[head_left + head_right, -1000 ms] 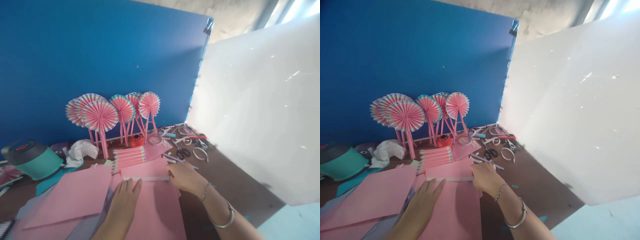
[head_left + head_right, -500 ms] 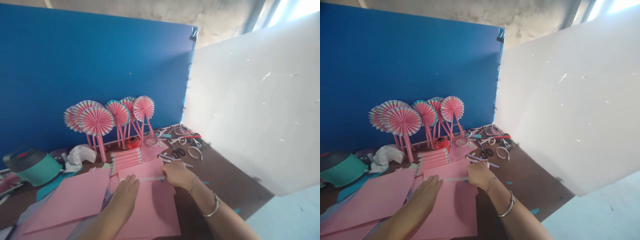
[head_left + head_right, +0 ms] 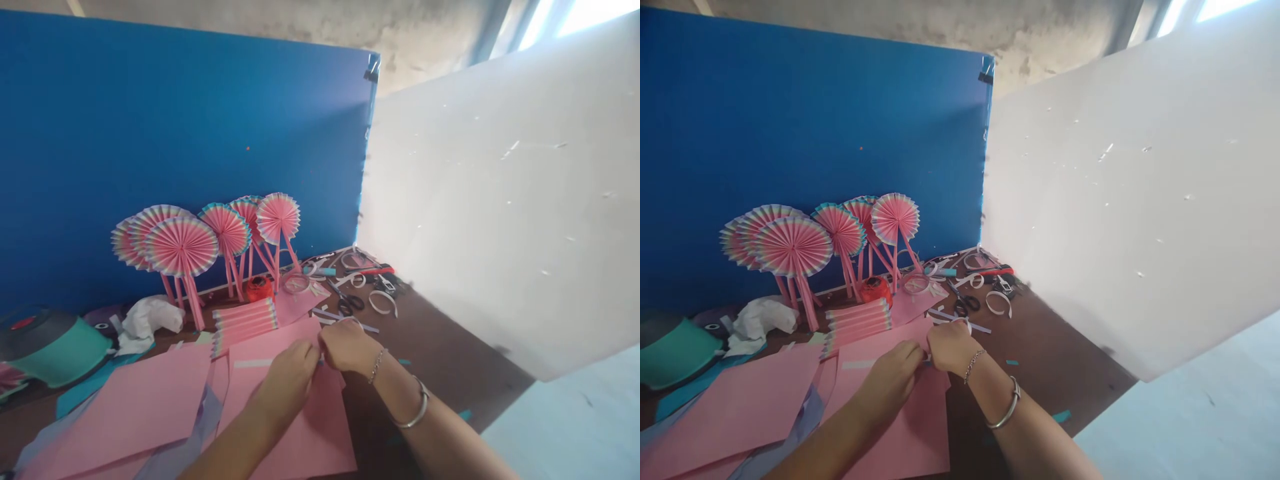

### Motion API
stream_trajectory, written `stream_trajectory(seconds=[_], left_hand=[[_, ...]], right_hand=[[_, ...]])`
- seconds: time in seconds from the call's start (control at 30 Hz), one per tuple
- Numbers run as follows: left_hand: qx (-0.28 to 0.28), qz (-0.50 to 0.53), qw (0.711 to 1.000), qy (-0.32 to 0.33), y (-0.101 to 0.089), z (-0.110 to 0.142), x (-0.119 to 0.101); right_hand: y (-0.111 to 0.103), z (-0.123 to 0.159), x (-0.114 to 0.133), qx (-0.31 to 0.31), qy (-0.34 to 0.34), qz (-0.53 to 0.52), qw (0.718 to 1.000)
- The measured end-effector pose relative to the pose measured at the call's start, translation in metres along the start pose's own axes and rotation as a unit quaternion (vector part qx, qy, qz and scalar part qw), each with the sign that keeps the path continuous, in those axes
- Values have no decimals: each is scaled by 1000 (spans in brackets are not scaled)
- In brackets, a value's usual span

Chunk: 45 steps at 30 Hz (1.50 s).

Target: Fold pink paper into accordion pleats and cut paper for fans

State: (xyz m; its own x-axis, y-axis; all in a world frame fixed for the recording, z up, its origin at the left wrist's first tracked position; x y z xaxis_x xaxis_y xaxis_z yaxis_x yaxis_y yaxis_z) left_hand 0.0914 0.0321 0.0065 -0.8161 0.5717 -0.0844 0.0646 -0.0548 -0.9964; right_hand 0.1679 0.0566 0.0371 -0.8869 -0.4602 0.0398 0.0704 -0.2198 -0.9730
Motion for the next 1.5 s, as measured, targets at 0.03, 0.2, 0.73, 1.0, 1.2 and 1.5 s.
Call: stream_trajectory(seconds=[0.03,0.2,0.73,1.0,1.2,1.5], left_hand=[[11,-5,1000,5,3,-2,1],[22,-52,998,41,18,-7,2],[-79,451,870,-181,13,6,54],[-239,510,781,-269,23,23,84],[-238,152,957,-70,4,38,31],[-154,-75,985,21,58,45,2]], right_hand=[[0,0,0,4,-1,-3,1000],[-1,0,0,22,6,-10,1000],[2,-1,-1,35,2,-18,999],[4,0,-3,59,16,-34,998],[4,-1,-3,38,9,-27,999],[-4,2,-4,-11,0,-62,998]])
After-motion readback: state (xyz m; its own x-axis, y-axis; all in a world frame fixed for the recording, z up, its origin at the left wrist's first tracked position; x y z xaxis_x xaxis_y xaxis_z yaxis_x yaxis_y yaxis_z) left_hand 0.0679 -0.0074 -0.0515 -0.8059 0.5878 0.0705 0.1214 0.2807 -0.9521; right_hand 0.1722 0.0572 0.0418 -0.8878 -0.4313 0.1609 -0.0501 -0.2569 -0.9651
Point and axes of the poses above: each hand's wrist, its own z-axis away from the middle knuckle, its own y-axis out of the palm, x = y × z, the point moved 7 cm from there along -z, towards the middle knuckle, and after that the axes turned 7 degrees about -y, right-handed, at the moved point
